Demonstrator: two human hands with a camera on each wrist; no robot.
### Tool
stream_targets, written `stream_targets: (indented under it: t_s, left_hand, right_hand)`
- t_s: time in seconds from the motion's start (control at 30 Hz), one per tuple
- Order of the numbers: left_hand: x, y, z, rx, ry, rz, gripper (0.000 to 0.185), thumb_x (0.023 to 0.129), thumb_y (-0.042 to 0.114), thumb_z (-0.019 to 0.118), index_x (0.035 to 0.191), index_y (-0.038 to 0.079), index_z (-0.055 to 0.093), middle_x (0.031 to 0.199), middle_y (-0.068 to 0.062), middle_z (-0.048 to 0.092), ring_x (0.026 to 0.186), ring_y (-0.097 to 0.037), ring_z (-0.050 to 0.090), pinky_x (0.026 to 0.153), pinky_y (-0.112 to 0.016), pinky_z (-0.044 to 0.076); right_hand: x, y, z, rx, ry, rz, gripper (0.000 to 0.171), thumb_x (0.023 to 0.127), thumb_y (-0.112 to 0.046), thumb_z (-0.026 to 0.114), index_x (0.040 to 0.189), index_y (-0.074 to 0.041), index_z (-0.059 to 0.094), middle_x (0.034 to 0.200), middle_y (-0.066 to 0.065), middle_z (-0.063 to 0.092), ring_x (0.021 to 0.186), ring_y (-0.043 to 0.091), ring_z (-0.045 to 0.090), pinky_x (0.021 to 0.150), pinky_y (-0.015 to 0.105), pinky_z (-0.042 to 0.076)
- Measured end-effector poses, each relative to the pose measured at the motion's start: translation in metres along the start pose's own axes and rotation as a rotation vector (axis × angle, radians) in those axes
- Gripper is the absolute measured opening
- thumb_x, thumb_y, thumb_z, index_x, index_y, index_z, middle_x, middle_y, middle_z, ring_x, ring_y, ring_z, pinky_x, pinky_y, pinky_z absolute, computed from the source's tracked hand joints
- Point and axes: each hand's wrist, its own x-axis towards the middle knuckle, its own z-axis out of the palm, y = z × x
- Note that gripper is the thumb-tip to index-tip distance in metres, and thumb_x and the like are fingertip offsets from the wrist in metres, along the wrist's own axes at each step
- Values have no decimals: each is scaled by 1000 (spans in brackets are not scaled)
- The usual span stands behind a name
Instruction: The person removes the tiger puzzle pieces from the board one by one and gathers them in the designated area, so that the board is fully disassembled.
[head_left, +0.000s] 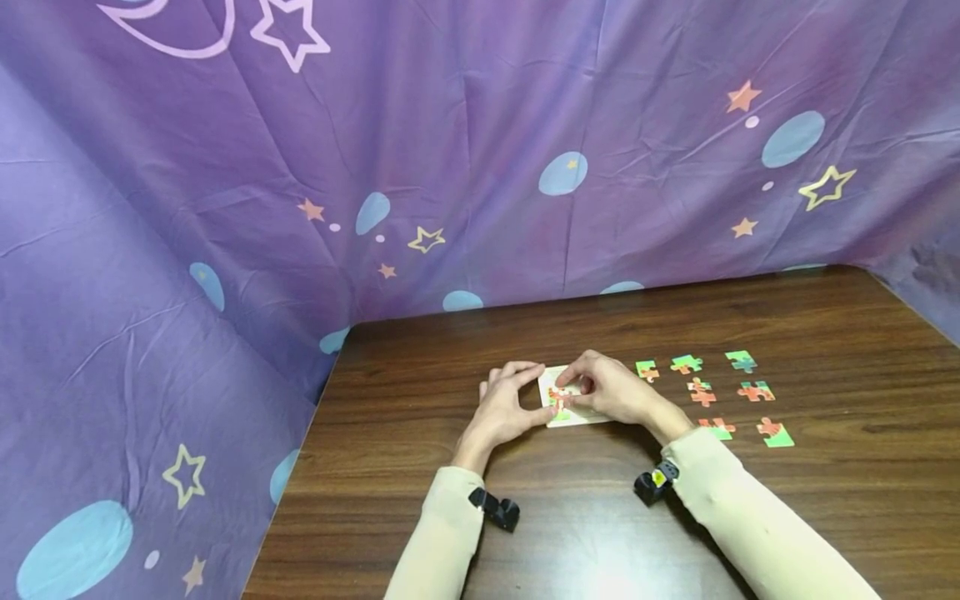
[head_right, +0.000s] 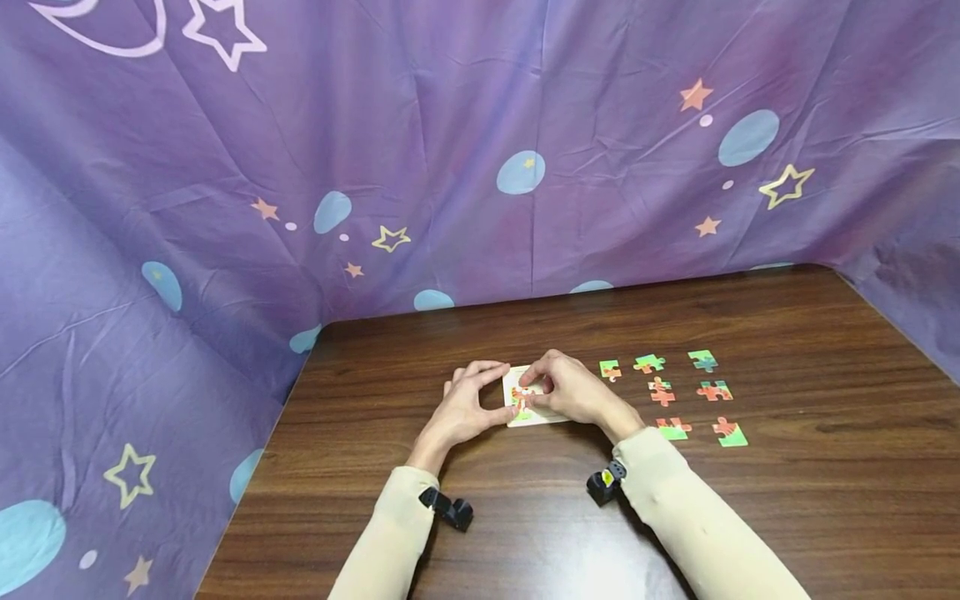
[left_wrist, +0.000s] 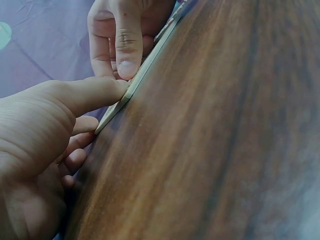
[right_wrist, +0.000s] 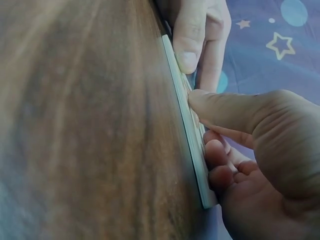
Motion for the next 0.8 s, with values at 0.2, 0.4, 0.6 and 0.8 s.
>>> stream_targets:
  t_s: [0.2, 0.4, 0.6, 0.8]
  left_hand:
    - [0, 0, 0, 0, 2, 0, 79, 91, 40, 92, 161, 20, 61, 164, 5, 55, 146, -21, 47, 120, -52, 32]
    - [1, -1, 1, 1, 5, 8, 80, 91, 39, 92, 162, 19, 61, 164, 4, 55, 146, -22, 47, 119, -51, 33]
    - [1, -2, 1, 17, 1, 31, 80, 92, 38, 91, 162, 17, 60, 165, 2, 55, 145, -24, 47, 116, -50, 34]
    - [1, -4, 1, 18, 0, 37, 79, 92, 39, 90, 163, 18, 59, 165, 3, 55, 144, -23, 47, 117, -49, 34]
  right_hand:
    - [2, -3, 0, 8, -35, -5, 28, 89, -4, 90, 113, -6, 76, 105, 7, 72, 90, 16, 65, 81, 30, 54]
    - [4, -3, 0, 50, -54, 38, 28, 88, 1, 87, 113, -5, 77, 96, 1, 73, 86, 14, 64, 78, 28, 54]
    - [4, -4, 1, 78, -31, 56, 27, 87, 1, 89, 111, -5, 79, 94, 1, 75, 85, 13, 65, 76, 26, 54]
    - [5, -5, 2, 88, -16, 79, 28, 84, 3, 90, 109, -6, 79, 93, 1, 76, 84, 14, 67, 75, 26, 55]
